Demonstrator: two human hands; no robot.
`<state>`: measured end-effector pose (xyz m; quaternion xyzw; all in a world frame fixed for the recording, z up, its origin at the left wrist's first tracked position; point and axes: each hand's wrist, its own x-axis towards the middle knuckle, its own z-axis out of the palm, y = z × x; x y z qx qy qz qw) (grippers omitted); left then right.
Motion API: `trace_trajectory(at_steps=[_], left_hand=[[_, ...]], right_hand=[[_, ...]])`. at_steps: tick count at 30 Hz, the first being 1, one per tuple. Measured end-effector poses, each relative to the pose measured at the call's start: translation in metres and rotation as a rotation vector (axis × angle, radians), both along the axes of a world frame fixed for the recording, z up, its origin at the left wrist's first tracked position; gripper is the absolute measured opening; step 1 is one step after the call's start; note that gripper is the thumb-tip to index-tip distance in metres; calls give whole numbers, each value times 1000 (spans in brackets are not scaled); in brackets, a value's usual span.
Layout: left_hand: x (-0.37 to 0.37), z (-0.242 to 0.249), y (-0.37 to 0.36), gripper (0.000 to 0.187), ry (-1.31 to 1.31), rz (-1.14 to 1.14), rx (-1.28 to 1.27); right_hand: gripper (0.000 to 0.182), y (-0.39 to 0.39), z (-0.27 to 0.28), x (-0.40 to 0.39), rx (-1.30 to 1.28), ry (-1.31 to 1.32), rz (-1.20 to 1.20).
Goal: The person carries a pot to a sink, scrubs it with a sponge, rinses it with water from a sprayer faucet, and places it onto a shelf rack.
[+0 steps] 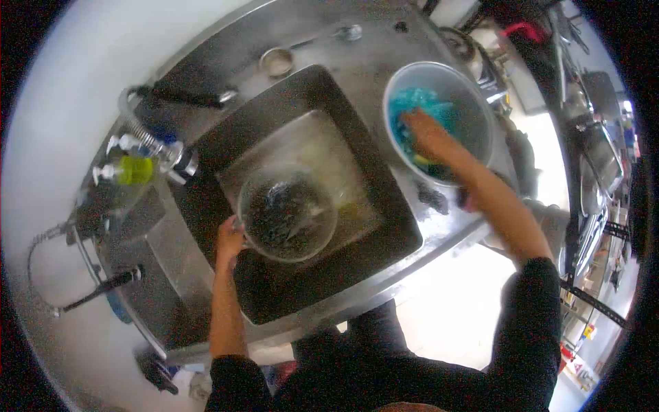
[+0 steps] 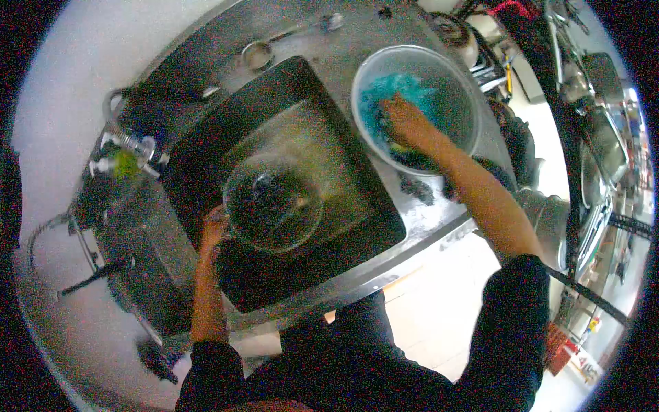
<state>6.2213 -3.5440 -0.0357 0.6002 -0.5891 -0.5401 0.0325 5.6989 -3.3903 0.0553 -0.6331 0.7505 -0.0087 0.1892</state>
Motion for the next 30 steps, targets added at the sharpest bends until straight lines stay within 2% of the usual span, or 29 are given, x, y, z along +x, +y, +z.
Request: trace_trajectory(at_steps=[1,3,5,7,10,11,12,14,16,18,19,21,24,28,30], left_hand=[[2,10,14,39,118,218,191],[-9,48,33,53,220,406,359],[3,31,47,65,531,509,514],[2,33,54,73,712,510,613],[-10,51,61,82,857,512,668],[-14,57,62,84,881,516,676],[-17,61,64,85,873,545,672],[-21,69,70,86,856,601,656],[-27,80,76,84,870,587,628],[-38,92,81,82,806,578,607],[-45,99,79,81,741,577,589],[-35,96,78,77,676,594,552],[-7,90,76,72,647,583,499],[-2,116,84,68,580,494,490],[-14,117,89,68,623,491,556]], right_hand=[[58,2,-6,8,-79,-85,48],[47,-26,43,24,232,-136,-187],[40,-12,26,-1,-299,-104,-282],[39,-28,108,54,-444,-143,-334],[40,-39,127,116,-665,-336,-214],[42,-47,126,140,-495,-431,-244],[44,-55,116,166,-321,-524,-273],[48,-78,36,210,-510,-371,-91],[46,-107,-23,247,-498,-140,-26],[36,-125,-69,285,-605,-92,-167],[33,-129,-100,309,-641,-200,-168],[26,-120,-95,350,-620,-163,63],[15,-80,-104,343,-671,-563,360],[20,-119,-111,297,-565,7,80],[26,-131,-105,328,-470,-215,0]])
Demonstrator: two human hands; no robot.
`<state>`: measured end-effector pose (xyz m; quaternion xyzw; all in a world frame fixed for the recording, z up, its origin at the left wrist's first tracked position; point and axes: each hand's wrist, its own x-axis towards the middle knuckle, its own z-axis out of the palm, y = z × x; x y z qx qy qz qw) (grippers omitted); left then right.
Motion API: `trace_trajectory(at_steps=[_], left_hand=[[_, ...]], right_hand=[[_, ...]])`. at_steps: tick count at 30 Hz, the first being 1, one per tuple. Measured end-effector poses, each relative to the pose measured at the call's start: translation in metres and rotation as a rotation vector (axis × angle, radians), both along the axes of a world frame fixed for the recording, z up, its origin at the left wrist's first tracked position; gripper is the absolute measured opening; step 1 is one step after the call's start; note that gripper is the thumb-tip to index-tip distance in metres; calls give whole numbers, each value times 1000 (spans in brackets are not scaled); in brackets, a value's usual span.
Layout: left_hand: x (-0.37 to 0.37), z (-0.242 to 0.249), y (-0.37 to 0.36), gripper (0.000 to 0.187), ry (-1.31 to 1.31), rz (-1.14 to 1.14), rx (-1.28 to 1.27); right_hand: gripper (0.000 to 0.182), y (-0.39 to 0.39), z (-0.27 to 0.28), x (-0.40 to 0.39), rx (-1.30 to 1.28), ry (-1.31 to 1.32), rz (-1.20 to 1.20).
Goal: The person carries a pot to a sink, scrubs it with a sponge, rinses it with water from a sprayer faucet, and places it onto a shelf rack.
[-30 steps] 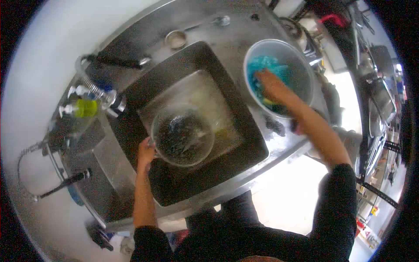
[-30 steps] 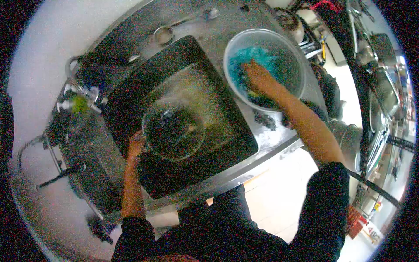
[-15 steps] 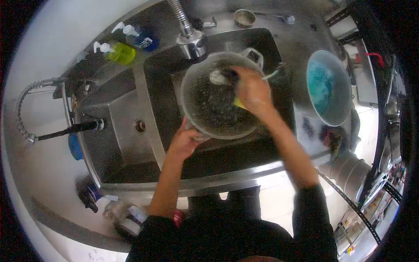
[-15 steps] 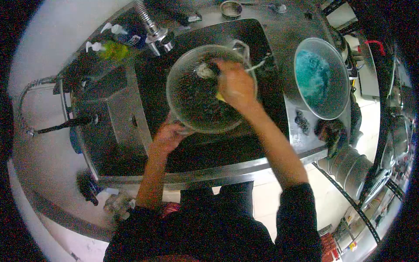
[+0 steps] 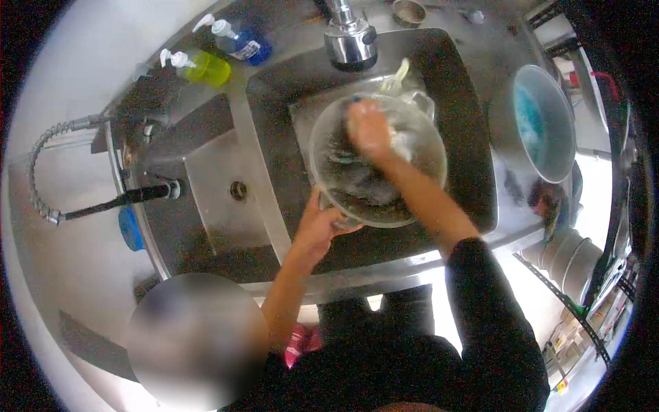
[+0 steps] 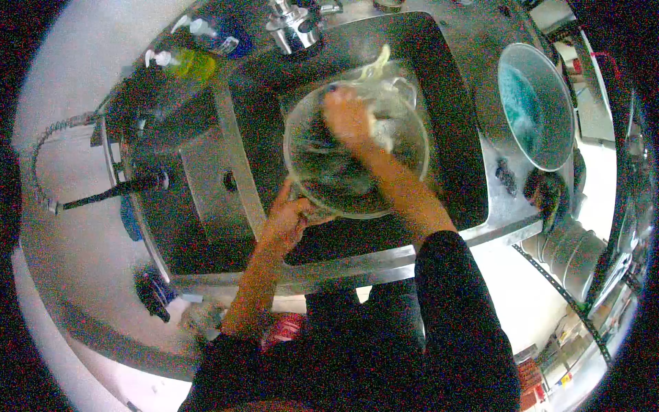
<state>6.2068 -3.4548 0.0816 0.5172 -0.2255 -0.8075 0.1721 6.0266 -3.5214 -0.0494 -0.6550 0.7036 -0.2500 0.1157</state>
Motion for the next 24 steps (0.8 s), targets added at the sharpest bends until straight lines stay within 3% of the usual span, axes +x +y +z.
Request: trace_trajectory(at_steps=[1,2,3,6,7,9,12,15,17,20,21,23,24], left_hand=[[-3,-4,-2,70,-28,-10,-35],[-3,-2,-4,70,-53,-12,-69],[-2,1,-8,71,-78,-13,-105],[15,3,-5,74,-147,-29,-134],[22,3,-5,75,-173,-34,-131],[21,21,-10,75,-167,1,-191],[18,30,-15,76,-161,72,-214],[0,25,-12,78,-173,130,-154],[-9,15,-8,79,-156,123,-112],[-12,-1,2,78,-133,5,-160],[-14,10,6,77,-159,-53,-229],[-14,16,1,74,-120,-37,-181],[-14,21,0,74,-136,-16,-167]], right_hand=[[29,-9,6,20,48,-114,-11],[27,1,-2,44,-356,-199,70],[21,6,6,55,-505,-370,172],[21,-12,25,20,90,138,550],[21,-23,30,-5,206,185,427],[19,-14,25,-41,-157,193,127],[18,28,5,-45,-23,295,108],[22,73,-1,10,219,-40,157],[37,87,4,58,5,-288,155],[30,44,19,69,-41,-541,32],[26,32,-13,71,-285,-445,-86],[22,2,-18,11,-33,-111,8],[23,-5,-10,-18,36,-11,-63]])
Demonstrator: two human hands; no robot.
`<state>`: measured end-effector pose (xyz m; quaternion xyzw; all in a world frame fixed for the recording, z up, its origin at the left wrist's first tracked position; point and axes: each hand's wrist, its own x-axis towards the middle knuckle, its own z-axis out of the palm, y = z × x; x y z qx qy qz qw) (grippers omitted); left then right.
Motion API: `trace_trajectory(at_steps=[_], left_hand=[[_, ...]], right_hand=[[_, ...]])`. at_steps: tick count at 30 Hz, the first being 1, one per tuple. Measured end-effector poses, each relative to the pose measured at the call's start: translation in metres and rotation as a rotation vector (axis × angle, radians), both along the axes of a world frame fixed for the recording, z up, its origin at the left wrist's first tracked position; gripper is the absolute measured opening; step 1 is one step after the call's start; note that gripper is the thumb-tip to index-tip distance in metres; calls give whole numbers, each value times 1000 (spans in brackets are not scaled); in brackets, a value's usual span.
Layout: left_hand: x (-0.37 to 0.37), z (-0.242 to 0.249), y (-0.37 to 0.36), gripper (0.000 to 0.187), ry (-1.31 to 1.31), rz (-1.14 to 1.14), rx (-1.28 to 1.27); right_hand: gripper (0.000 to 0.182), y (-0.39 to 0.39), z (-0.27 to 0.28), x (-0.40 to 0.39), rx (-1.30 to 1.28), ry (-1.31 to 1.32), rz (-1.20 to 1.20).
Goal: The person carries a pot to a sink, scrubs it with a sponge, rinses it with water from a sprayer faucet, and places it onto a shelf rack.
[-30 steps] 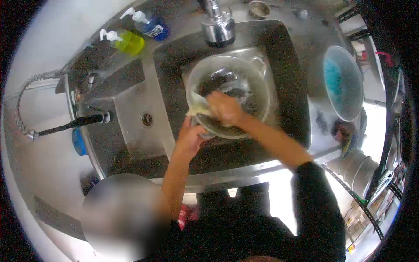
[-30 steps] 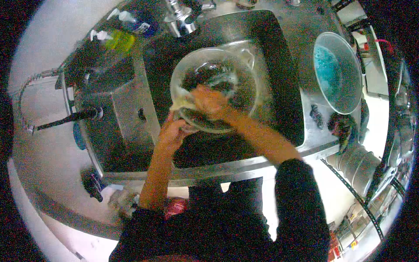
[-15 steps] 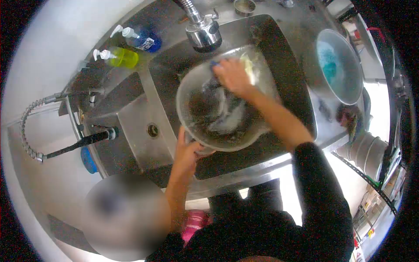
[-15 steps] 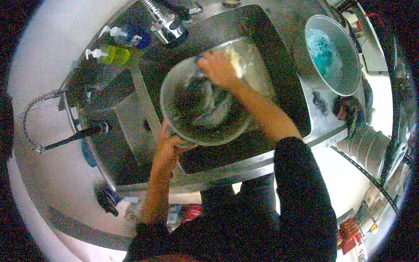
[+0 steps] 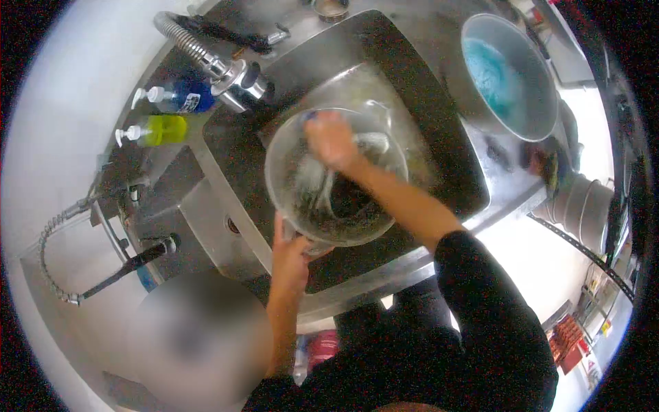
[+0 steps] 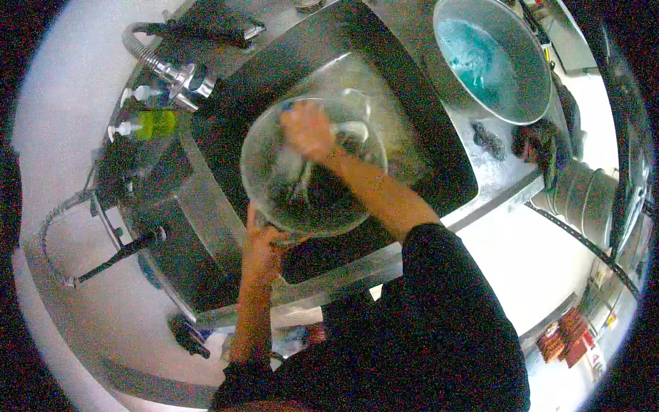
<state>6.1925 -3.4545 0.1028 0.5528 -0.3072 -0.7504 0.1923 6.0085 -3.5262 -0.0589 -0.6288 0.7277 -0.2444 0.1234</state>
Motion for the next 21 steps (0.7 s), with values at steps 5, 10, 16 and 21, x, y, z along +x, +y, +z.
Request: trace_trajectory(at_steps=[5,10,16,21], left_hand=[[3,4,-10,74,-10,113,-15],[-3,-30,-9,72,17,101,62],[27,-44,-30,60,94,62,160],[14,-25,-45,58,206,16,357]], right_hand=[[23,50,-5,-17,75,145,17],[30,100,8,65,426,-542,241],[47,103,119,11,524,-489,542],[45,96,113,-18,555,-294,735]])
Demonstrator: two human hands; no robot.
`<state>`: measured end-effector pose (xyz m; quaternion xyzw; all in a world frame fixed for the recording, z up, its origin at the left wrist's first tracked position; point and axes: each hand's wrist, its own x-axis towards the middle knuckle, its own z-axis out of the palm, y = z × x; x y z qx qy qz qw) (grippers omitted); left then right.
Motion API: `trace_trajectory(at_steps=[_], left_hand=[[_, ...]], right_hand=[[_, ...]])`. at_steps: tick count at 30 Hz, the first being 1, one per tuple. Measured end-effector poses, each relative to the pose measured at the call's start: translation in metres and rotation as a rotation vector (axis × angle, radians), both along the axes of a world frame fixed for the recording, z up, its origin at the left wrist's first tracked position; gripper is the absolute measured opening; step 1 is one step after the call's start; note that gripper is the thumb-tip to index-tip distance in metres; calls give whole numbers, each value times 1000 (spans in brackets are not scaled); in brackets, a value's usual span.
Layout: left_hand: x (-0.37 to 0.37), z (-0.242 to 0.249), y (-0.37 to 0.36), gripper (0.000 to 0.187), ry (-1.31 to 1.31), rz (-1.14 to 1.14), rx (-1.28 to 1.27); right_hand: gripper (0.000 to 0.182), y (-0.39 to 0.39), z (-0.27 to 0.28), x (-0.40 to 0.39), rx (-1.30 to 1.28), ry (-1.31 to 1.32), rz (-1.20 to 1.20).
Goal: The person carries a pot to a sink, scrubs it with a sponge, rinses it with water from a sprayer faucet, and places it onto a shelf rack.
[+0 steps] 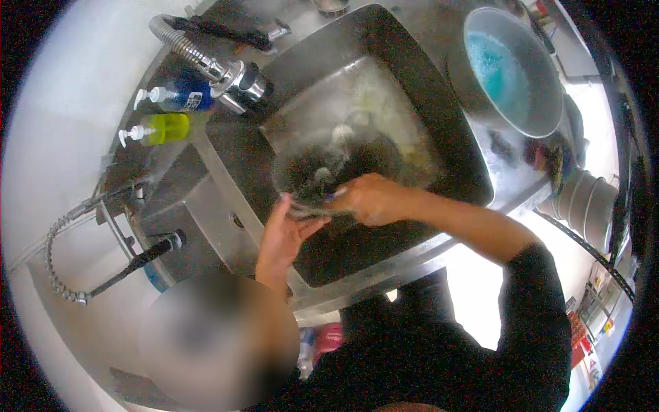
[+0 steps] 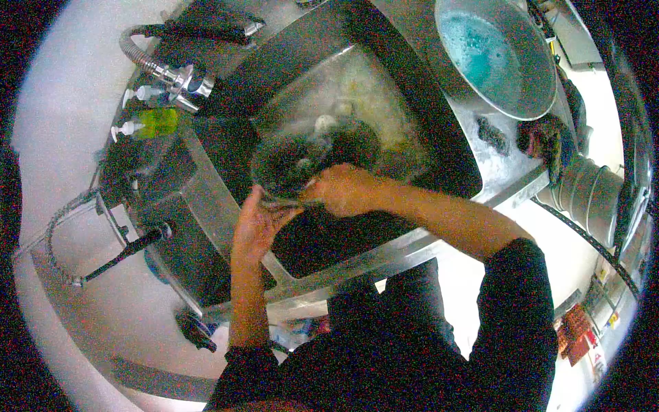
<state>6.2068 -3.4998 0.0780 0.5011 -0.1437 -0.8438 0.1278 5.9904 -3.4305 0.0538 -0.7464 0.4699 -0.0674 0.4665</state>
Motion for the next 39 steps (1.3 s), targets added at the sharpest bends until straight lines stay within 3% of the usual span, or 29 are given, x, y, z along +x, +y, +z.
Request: trace_trajectory(at_steps=[3,6,9,10,13,16,19,20,21,23,24,26,27,28,30,31,32,33,35,36,37,39], left_hand=[[19,-26,-2,63,-334,-125,-531],[23,-20,-23,58,-570,-698,-1282],[15,-8,-48,54,-264,-1045,-1063],[-3,13,-48,39,-93,-1022,-939],[-2,0,-39,30,17,-851,-566],[-12,-12,-19,24,71,-578,-576],[-31,0,-4,26,46,-492,-612],[-31,-4,-3,25,3,-541,-612],[-38,-4,-2,25,-36,-502,-647],[-53,-2,2,25,-117,-430,-713],[-56,-9,5,25,-125,-383,-761],[-60,-31,6,25,-132,-286,-866],[-61,-26,4,25,-135,-297,-849],[-61,-17,1,25,-138,-307,-832],[-54,-8,-4,26,-105,-324,-666],[-51,-3,-2,26,-138,-326,-693],[-50,4,0,26,-170,-330,-720],[-52,7,0,26,-194,-335,-754],[-65,1,-4,25,-156,-160,-719],[-69,-2,-1,24,-145,-79,-683],[-74,-4,-5,23,-76,62,-595],[-88,-7,-19,21,73,345,-427]], right_hand=[[52,-13,-7,-39,-35,-274,-20],[58,-30,35,-69,364,-178,-145],[42,-48,47,-89,468,-387,-44],[46,-50,33,-93,483,-463,-35],[44,-65,19,-102,50,-638,-237],[40,-68,34,-107,-47,-636,-1070],[34,-61,14,-86,-554,-137,-1329],[34,-56,11,-69,-574,-40,-1387],[35,-52,6,-54,-655,107,-1343],[38,-39,8,-19,-518,98,-1288],[46,-35,3,-1,-675,112,-1207],[64,-25,7,33,-466,43,-1055],[64,-25,4,35,-733,-11,-866],[62,-27,1,31,-709,132,-841],[50,-44,-7,4,-575,113,-952],[41,-58,-10,-22,-457,-51,-1084],[27,-69,-54,-44,-294,-203,-1335],[27,-69,-48,-41,-307,-214,-1309],[27,-70,-21,-27,-344,-227,-1251],[27,-65,0,-8,-525,-37,-1182],[27,-56,-25,13,-505,19,-1067],[31,-38,-28,47,-749,51,-895]])
